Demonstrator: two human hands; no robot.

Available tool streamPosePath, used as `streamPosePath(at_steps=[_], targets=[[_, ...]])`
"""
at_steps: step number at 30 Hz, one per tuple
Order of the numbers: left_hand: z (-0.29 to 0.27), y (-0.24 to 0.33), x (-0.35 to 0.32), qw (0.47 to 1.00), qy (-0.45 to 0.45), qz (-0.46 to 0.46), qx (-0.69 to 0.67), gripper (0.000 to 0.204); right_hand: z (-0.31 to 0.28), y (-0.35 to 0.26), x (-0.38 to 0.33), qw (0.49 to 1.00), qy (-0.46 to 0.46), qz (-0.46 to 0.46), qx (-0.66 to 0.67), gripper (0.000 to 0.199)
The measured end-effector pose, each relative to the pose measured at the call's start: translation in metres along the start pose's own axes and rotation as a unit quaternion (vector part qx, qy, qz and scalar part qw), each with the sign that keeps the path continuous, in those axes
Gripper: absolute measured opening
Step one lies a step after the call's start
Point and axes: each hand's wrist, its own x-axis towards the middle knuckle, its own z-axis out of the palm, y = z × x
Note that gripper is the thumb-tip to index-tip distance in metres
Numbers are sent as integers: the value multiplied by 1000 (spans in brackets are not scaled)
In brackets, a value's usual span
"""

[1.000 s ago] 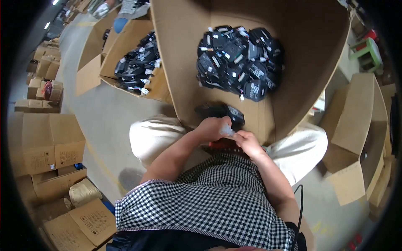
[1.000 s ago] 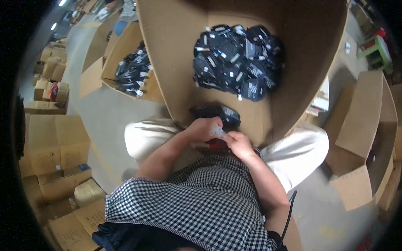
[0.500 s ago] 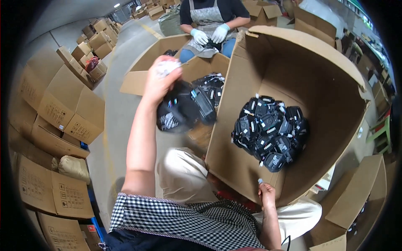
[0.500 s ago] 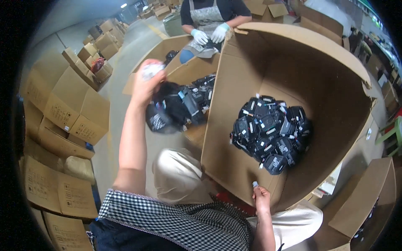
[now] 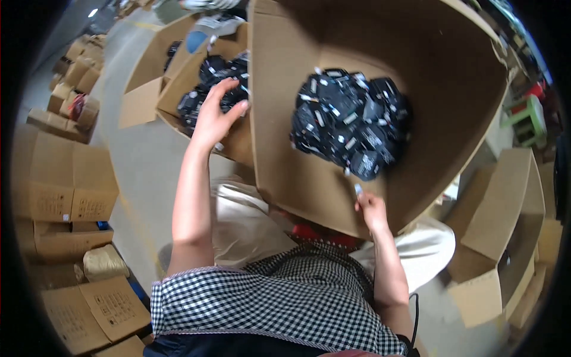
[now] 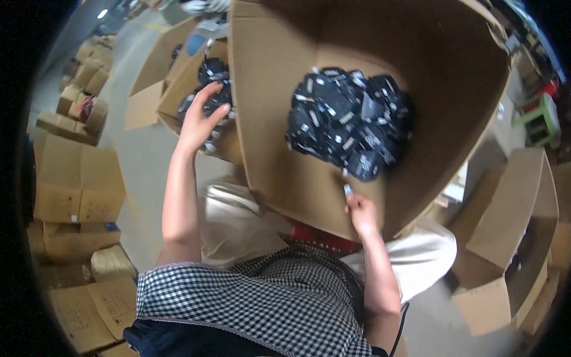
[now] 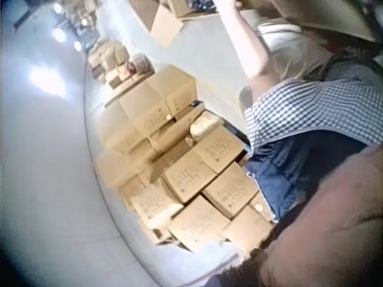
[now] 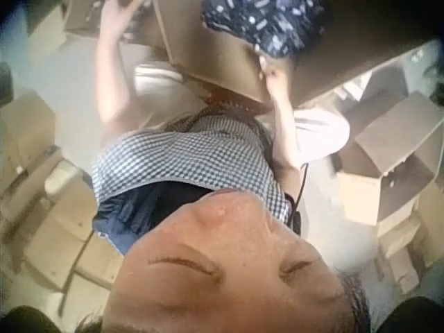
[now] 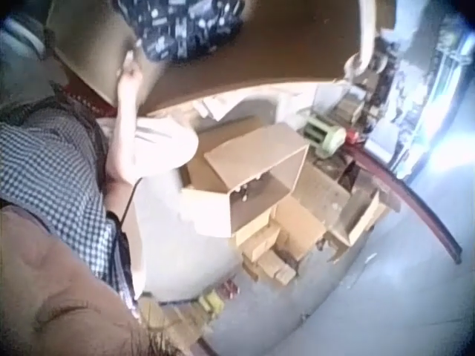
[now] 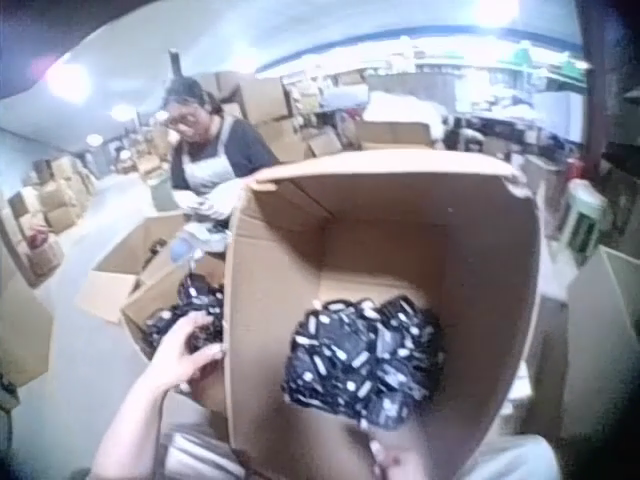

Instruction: The person picks up black plastic electronic components from a cardboard box by hand, then places them back into the box or into a specific area.

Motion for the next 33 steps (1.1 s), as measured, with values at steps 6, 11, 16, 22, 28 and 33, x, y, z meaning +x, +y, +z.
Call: streamPosePath(at_steps=[6,11,16,22,28,33], targets=[[74,46,-73,949,-181,-35,-256,43,-9,21,103,987,135,17,-81,26],[125,24,-87,944,-302,-36,-127,36,-6,45,150,947,150,-38,-281,24],[136,16,-86,931,-354,21,-85,34,3,61,177,862,-11,-109,-495,25],[140,16,-85,926,-374,12,-55,34,6,45,164,766,5,-125,-631,22],[160,18,-97,906,-416,-7,-75,34,-28,-7,104,880,-8,-142,-454,16],[207,-3,-140,884,-377,-136,-239,38,-51,-45,61,933,-203,-226,-194,11]])
